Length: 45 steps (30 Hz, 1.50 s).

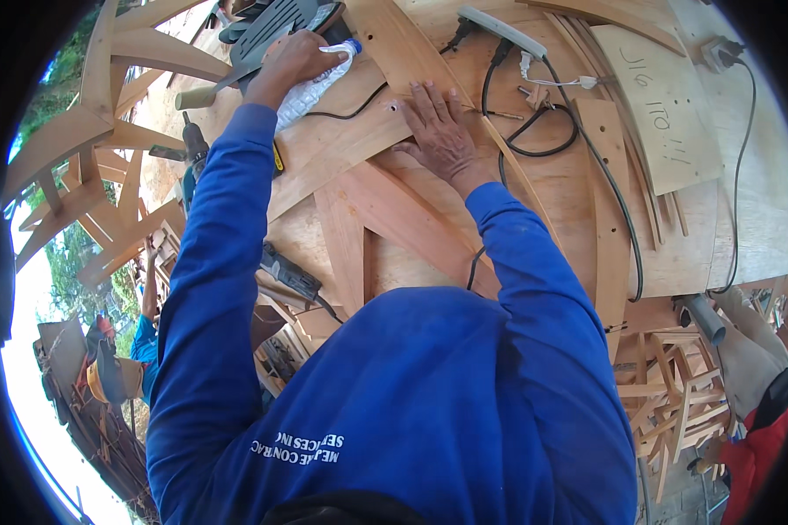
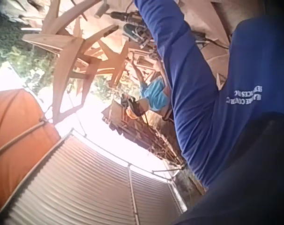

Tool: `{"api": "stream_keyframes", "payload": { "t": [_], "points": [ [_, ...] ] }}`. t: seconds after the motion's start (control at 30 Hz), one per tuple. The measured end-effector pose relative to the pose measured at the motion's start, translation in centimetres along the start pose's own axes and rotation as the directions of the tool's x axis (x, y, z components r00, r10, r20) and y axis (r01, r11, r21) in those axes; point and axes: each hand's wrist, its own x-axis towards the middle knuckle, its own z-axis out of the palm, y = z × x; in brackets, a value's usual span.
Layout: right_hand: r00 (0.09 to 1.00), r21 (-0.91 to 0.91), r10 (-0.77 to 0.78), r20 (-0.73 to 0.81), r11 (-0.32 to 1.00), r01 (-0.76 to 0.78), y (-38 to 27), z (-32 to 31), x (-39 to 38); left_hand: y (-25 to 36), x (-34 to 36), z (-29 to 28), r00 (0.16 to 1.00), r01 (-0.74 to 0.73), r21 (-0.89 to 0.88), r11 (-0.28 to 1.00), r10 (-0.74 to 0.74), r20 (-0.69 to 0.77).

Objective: Cutting a wooden piece with a hand saw and then sanding wood with an angle grinder in a workshop.

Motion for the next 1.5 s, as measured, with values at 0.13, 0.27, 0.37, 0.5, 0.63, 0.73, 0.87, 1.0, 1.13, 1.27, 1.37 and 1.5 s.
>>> {"api": "stream_keyframes", "payload": {
  "t": [0.13,0.27,0.37,0.5,0.63,0.73,0.87,1.0,1.13,1.27,1.37,1.5],
  "points": [
    [0.993,0.179,0.009,-0.117,0.984,0.012,0.0,0.0,0.1,-4.0,5.0,1.4,0.978,-0.209,0.125,0.97,0.21,0.006],
    [0.995,0.194,0.028,-0.101,0.981,-0.008,-0.3,-0.4,0.3,-4.9,8.0,1.3,0.944,-0.28,0.062,0.958,0.263,0.197],
    [0.995,0.195,0.05,-0.091,0.98,-0.032,-0.2,-0.5,0.1,-3.9,8.8,0.8,0.917,-0.209,0.047,0.977,0.179,0.356],
    [0.994,0.227,0.055,-0.098,0.973,-0.032,-0.2,-0.4,0.1,-4.0,8.9,0.9,0.938,-0.17,0.048,0.984,0.146,0.315],
    [0.996,0.206,0.055,-0.073,0.978,-0.039,-0.2,-0.5,-0.1,-4.3,9.5,1.5,0.938,-0.237,0.063,0.969,0.211,0.275],
    [0.996,0.222,0.028,-0.082,0.975,-0.009,-0.9,-0.6,0.8,-6.6,9.8,1.4,0.938,-0.306,0.183,0.934,0.263,0.226],
    [0.995,0.23,0.066,-0.081,0.972,-0.045,0.0,-0.4,-0.1,0.7,9.5,-0.8,0.91,-0.362,0.292,0.885,0.268,0.316],
    [0.995,0.222,0.055,-0.08,0.974,-0.036,-0.2,-0.4,0.1,3.9,8.0,-4.0,0.922,-0.309,0.34,0.888,0.192,0.338],
    [0.997,0.2,0.028,-0.07,0.98,-0.013,-0.5,-0.4,0.3,4.7,7.8,-4.8,0.929,-0.253,0.334,0.908,0.132,0.345],
    [0.997,0.208,0.014,-0.074,0.978,0.001,-0.3,-0.5,0.2,5.3,8.8,-4.5,0.901,-0.274,0.278,0.921,0.144,0.41],
    [0.995,0.219,0.033,-0.098,0.976,-0.011,-0.3,-0.3,0.1,3.1,7.3,-5.5,0.963,-0.134,-0.169,0.977,0.168,0.21],
    [0.997,0.175,0.012,-0.08,0.985,0.002,0.3,-0.3,-0.2,1.7,3.1,-6.2,0.993,-0.004,-0.562,0.827,0.069,0.094]
  ]
}}
